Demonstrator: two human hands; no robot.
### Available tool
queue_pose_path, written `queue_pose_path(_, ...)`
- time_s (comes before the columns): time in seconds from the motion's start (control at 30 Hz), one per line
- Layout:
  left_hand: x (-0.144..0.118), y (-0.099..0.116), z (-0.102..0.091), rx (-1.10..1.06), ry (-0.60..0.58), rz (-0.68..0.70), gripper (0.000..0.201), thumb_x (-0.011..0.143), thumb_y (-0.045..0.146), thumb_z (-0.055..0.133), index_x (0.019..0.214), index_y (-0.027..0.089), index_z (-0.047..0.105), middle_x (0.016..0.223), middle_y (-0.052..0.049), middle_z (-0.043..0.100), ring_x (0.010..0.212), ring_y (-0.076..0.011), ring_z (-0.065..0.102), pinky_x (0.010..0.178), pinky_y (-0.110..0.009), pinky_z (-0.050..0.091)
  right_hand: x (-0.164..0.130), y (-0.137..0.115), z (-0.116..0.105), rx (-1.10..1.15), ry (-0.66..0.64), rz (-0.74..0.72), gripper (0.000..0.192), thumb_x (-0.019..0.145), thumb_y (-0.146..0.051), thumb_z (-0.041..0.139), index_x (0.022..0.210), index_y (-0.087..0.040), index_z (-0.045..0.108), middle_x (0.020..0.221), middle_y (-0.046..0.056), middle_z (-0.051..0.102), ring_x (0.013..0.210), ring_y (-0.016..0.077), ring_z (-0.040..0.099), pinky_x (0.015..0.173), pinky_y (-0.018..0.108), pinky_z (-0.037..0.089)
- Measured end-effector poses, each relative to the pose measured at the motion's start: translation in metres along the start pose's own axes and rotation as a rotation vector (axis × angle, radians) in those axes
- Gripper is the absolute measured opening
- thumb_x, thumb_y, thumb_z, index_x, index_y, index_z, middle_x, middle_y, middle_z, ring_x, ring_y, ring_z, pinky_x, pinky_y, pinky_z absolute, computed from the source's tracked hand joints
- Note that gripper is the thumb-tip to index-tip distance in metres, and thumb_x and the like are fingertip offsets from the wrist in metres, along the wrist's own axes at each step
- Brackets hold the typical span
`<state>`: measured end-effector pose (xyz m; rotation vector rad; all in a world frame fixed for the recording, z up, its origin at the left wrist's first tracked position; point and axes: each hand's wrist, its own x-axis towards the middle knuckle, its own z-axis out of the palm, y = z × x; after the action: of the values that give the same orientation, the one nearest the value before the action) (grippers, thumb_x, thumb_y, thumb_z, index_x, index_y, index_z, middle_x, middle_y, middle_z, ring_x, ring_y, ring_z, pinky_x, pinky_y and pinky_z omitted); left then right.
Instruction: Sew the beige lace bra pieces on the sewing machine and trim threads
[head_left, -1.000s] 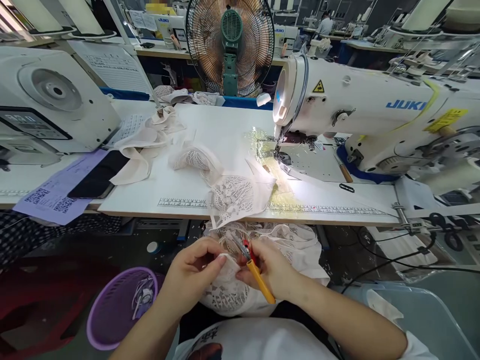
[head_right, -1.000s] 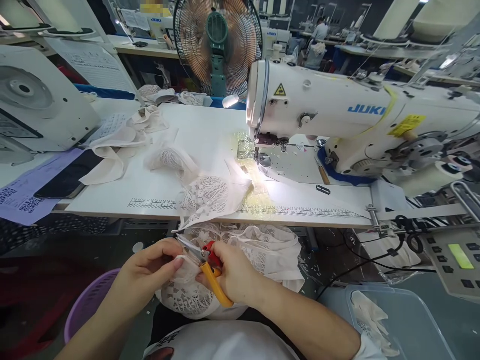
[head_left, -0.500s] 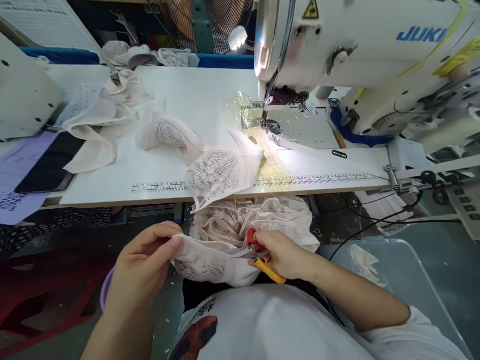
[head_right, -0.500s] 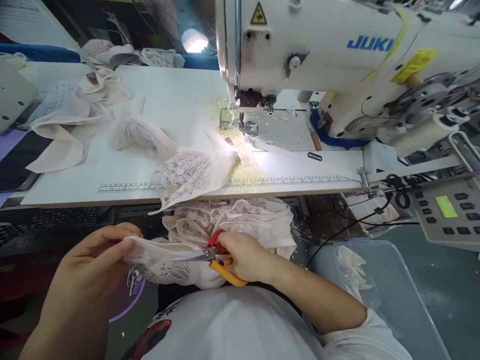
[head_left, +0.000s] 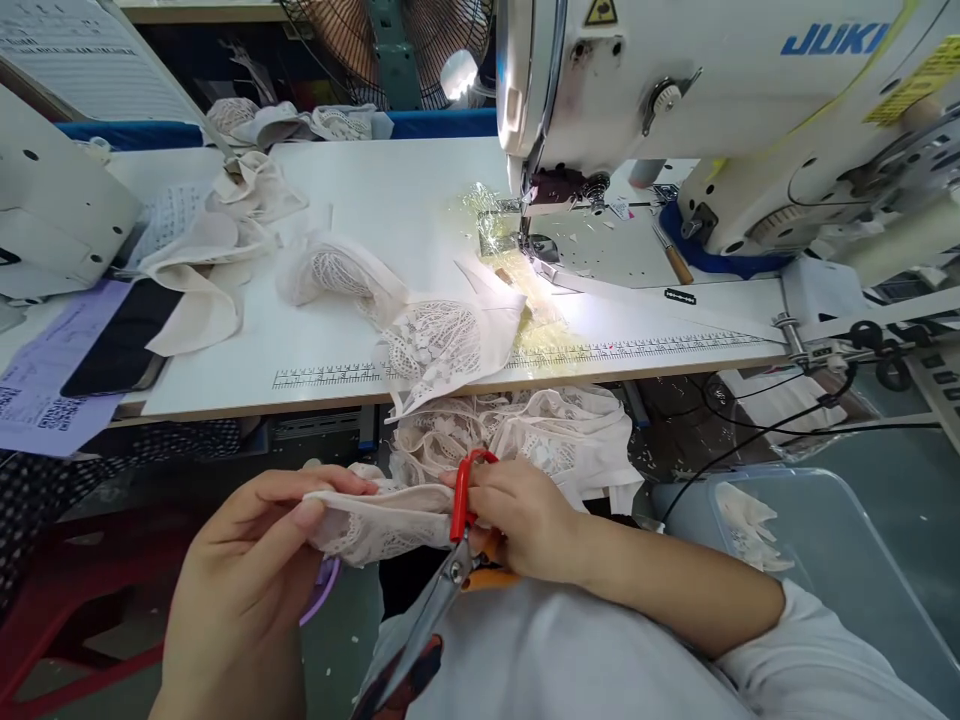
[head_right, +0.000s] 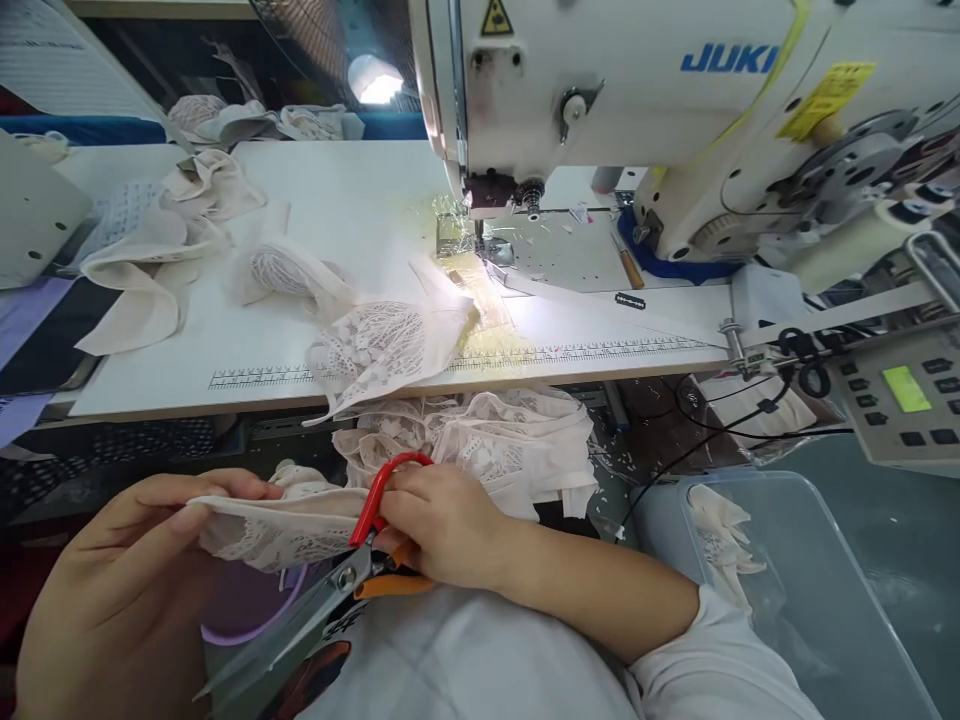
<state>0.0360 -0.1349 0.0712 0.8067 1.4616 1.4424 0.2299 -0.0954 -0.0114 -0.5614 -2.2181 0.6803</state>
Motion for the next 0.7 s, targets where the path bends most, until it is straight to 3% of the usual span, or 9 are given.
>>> queue_pose_path(0.17,-0.01,0.008,-0.01,0.033,0.034,0.066,0.021,0.055,0.036,0.083,0.063,0.024,0.068,0.069,-0.002,0.07,0.067,-0.0194,0.065,0.059,-0.028,0.057,0.0,-0.009,0.01,0.01,0.036,0.003,0.015,0.073,-0.006,0.042,0.069,-0.021,0.044,0.062,0.001,0.053,0.055,0.0141,0.046,0.049,0.024,0.035)
queue_pose_path(0.33,-0.019,0.008,-0.02,0.059,0.111,0.091,0.021,0.055,0.035,0.083,0.062,0.023,0.068,0.066,-0.001,0.07,0.063,-0.0155,0.063,0.053,-0.02,0.052,-0.008,-0.021,-0.011,0.129,0.012,0.069,0.016,0.068,-0.012,0.045,0.066,-0.022,0.033,0.059,-0.001,0.047,0.052,0.0119,0.04,0.045,0.022,0.031)
queue_pose_path(0.4,-0.022,0.008,-0.02,0.078,0.167,0.063,0.02,0.055,0.033,0.082,0.061,0.021,0.067,0.065,-0.001,0.07,0.059,-0.013,0.062,0.048,-0.016,0.049,-0.014,-0.025,-0.024,0.091,-0.06,0.099,0.018,0.066,-0.012,0.047,0.067,-0.022,0.032,0.059,-0.002,0.047,0.05,0.0111,0.038,0.045,0.022,0.028)
queue_pose_path(0.57,-0.029,0.007,-0.021,0.093,0.297,0.028,0.019,0.051,0.03,0.081,0.06,0.02,0.067,0.064,-0.001,0.069,0.054,-0.0119,0.059,0.043,-0.016,0.047,-0.03,-0.028,-0.057,-0.047,-0.386,0.138,0.021,0.059,-0.005,0.047,0.068,-0.021,0.039,0.061,-0.002,0.05,0.053,0.0119,0.041,0.048,0.023,0.027)
queue_pose_path(0.7,-0.032,0.004,-0.025,0.104,0.333,0.025,0.02,0.052,0.03,0.082,0.061,0.022,0.067,0.065,0.0,0.068,0.056,-0.0131,0.059,0.044,-0.019,0.048,-0.048,-0.023,-0.077,0.001,-0.442,0.207,0.017,0.066,-0.004,0.046,0.072,-0.02,0.045,0.066,0.0,0.052,0.06,0.0127,0.046,0.052,0.022,0.031)
